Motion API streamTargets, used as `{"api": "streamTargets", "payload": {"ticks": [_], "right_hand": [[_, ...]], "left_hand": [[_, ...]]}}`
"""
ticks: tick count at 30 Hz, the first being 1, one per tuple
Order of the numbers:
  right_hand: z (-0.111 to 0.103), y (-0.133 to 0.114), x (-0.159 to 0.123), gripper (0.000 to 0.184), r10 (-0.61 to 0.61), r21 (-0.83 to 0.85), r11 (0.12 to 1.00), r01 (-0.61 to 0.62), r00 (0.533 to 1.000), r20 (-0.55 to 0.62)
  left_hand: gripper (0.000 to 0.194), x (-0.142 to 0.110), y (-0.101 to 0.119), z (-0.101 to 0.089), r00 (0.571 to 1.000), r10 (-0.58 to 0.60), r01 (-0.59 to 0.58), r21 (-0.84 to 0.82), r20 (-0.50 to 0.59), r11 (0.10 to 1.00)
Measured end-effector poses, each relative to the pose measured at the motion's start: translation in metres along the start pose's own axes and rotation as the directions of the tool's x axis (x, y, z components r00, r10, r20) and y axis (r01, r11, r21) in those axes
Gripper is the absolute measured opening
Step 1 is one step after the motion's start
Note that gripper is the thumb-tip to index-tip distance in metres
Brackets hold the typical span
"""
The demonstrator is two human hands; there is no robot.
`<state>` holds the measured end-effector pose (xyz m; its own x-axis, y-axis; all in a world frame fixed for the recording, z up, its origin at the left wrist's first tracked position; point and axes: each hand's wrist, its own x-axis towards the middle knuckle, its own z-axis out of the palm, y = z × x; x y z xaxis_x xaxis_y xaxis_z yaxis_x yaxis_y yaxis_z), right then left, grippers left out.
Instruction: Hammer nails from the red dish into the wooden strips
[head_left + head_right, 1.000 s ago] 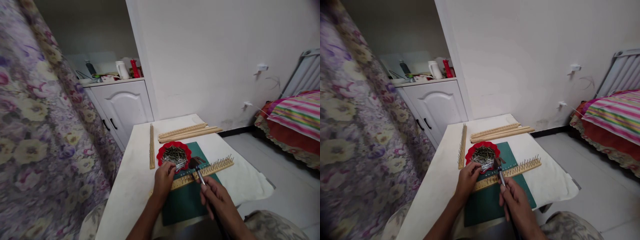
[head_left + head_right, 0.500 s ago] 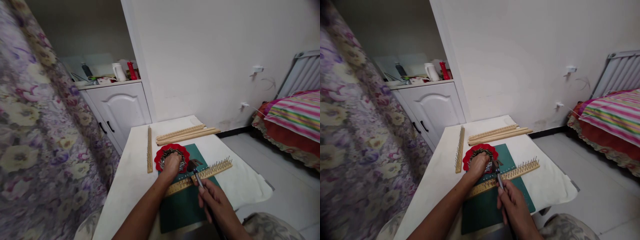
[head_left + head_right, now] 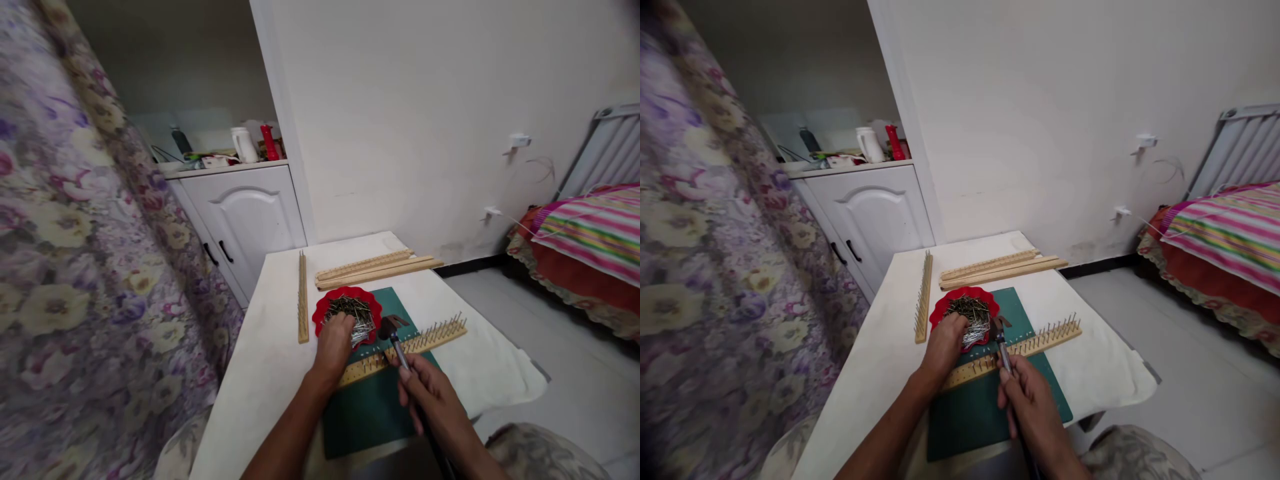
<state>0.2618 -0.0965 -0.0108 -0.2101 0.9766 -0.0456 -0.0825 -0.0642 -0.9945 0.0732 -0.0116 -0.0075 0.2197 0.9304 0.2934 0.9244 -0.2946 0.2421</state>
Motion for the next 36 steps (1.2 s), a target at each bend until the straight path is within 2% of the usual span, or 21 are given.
{"api": "streamTargets", "payload": {"ticks": [3,6,10,16,21,23,25,27,29,31,36], "right_hand": [[0.002,0.000,0.002,0.027,-0.007,-0.015,1.000,0.007,1.000,-0.016],[0.006,0.000,0.004,0.028,-0.028,-0.035,0.999,0.026,0.998,-0.059],[0.010,0.003,0.003,0.026,-0.046,-0.066,0.997,0.042,0.997,-0.069],[0.015,0.010,-0.001,0.022,-0.054,-0.064,0.997,0.052,0.998,-0.032],[0.016,0.006,-0.006,0.016,-0.104,-0.078,0.992,0.104,0.995,-0.002],[0.016,0.005,-0.006,0.020,-0.060,-0.072,0.996,0.061,0.998,0.016],[0.016,0.004,-0.007,0.025,-0.022,-0.066,0.998,0.023,1.000,0.008],[0.015,0.004,-0.007,0.029,-0.017,-0.062,0.998,0.016,1.000,-0.013],[0.013,0.004,-0.007,0.029,-0.022,-0.060,0.998,0.020,1.000,-0.022],[0.012,0.004,-0.008,0.027,-0.023,-0.057,0.998,0.021,1.000,-0.020],[0.012,0.003,-0.007,0.026,-0.003,-0.051,0.999,0.003,1.000,-0.007]], "left_hand": [[0.019,-0.022,0.009,-0.008,0.999,-0.025,0.018,-0.209,-0.032,0.978],[0.015,-0.046,0.022,-0.011,0.999,0.024,-0.031,-0.434,-0.023,0.900],[0.013,-0.071,0.036,-0.009,0.997,0.071,-0.057,-0.571,0.002,0.819],[0.013,-0.086,0.046,-0.003,0.997,0.071,-0.057,-0.626,-0.003,0.777],[0.013,-0.092,0.050,-0.004,0.998,0.040,-0.063,-0.629,-0.051,0.775],[0.011,-0.091,0.046,-0.006,0.998,-0.020,-0.022,-0.631,-0.060,0.776],[0.010,-0.087,0.038,-0.006,0.988,-0.142,0.074,-0.649,-0.053,0.757],[0.009,-0.082,0.027,-0.004,0.958,-0.283,0.182,-0.682,-0.038,0.708],[0.010,-0.077,0.017,0.000,0.929,-0.369,0.243,-0.706,-0.029,0.666],[0.011,-0.073,0.009,0.007,0.917,-0.396,0.258,-0.704,-0.036,0.661],[0.013,-0.071,0.005,0.018,0.922,-0.383,0.248,-0.677,-0.055,0.693]]}}
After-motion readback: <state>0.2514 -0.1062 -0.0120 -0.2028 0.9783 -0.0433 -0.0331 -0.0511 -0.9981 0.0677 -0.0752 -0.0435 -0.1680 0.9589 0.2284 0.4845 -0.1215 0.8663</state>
